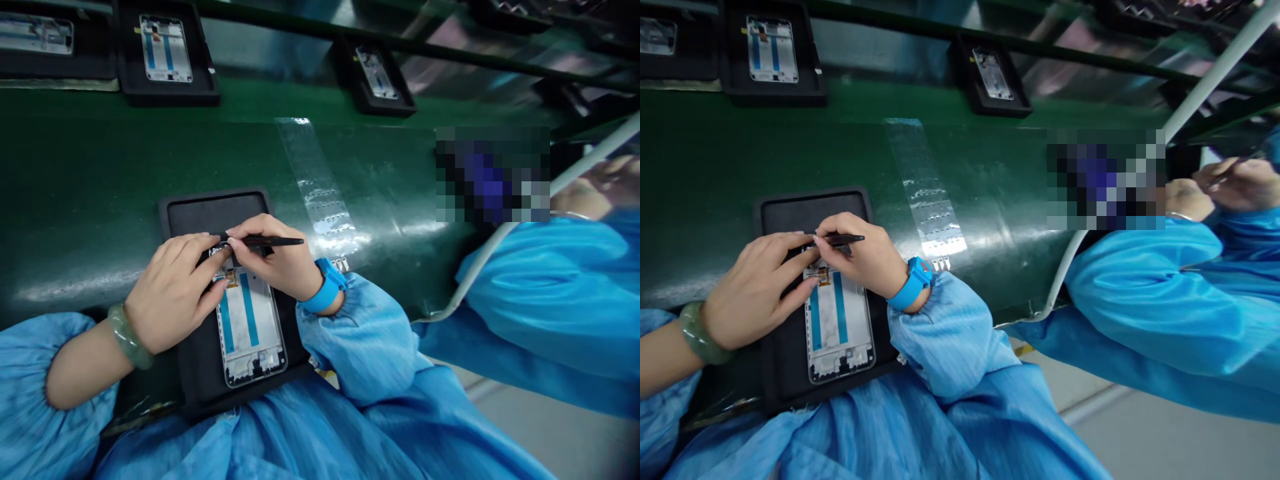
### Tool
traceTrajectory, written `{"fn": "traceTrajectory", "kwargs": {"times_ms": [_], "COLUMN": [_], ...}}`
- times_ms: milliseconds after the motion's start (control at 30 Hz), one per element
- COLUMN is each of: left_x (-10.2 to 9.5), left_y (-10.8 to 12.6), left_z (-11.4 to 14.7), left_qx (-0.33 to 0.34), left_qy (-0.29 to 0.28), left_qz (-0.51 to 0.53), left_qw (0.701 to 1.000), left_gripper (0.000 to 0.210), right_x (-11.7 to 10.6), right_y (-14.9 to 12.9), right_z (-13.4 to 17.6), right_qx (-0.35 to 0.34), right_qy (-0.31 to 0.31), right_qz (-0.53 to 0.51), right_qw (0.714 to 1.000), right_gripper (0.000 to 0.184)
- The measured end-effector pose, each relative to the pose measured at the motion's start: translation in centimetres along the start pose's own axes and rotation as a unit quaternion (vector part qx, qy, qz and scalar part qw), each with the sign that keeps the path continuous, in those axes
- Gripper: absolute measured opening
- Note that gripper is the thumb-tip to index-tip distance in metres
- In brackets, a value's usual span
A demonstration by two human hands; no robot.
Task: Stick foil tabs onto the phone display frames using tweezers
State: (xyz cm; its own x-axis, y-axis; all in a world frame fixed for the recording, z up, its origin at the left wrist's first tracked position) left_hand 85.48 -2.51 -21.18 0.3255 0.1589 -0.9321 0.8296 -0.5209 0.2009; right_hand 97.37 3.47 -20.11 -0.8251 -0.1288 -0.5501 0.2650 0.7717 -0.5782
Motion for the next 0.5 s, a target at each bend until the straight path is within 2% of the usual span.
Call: {"fn": "traceTrajectory", "kwargs": {"times_ms": [267, 500], "left_x": [-0.1, 0.0], "left_y": [0.1, -0.1], "left_z": [-0.1, -0.2], "left_qx": [-0.001, -0.008], "left_qy": [0.004, -0.007], "left_qz": [-0.006, -0.003], "left_qw": [1.0, 1.0], "left_gripper": [0.035, 0.034], "right_x": [0.1, 0.8], "right_y": [-0.2, -0.2], "right_z": [-0.6, -1.7], "right_qx": [0.021, 0.051], "right_qy": [-0.024, -0.077], "right_qz": [0.019, 0.033], "right_qw": [0.999, 0.995], "right_gripper": [0.003, 0.001]}}
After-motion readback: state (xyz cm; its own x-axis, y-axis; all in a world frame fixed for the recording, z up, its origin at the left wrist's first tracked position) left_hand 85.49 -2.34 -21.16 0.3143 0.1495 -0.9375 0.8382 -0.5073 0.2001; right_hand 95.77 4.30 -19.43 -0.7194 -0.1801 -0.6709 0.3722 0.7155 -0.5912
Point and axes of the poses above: each hand's wrist, its own z-axis away from the middle knuckle, its own x-axis out of the palm, y = z × x, the point moved 6 cm from there along -z, towards the middle knuckle, and after that the axes turned 1 degree about -x, right-handed, at the moved point
